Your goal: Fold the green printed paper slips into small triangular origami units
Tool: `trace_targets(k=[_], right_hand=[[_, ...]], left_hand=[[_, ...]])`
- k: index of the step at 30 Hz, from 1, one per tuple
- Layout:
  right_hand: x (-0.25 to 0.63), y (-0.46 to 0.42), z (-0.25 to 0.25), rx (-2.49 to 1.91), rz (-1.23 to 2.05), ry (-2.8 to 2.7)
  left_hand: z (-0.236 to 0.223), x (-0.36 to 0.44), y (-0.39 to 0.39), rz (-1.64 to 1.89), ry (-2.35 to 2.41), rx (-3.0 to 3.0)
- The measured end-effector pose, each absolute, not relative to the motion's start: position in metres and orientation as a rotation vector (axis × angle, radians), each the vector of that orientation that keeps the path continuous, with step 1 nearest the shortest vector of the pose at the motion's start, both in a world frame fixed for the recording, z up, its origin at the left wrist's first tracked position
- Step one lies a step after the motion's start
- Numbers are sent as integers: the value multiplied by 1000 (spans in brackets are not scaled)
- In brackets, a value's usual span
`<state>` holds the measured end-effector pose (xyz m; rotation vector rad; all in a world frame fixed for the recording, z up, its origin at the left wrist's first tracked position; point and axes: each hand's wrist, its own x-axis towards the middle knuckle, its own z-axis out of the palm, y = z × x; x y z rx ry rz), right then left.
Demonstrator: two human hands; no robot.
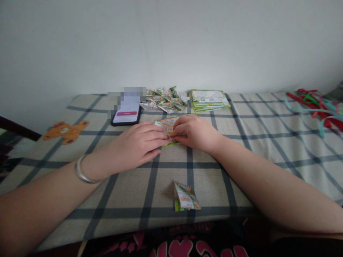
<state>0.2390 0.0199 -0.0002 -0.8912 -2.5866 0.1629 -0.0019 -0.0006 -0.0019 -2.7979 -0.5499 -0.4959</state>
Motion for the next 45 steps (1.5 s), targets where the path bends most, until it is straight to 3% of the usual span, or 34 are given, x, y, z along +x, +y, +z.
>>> trace_targets(k=[18,45], right_hand=[[232,15,-4,-939,-78,-2549],[230,13,2,-882,-127,-2602]], left_hand=[[-3,-3,2,-452,-640,-2840],[3,-2,-5,-329,-762,-2873]])
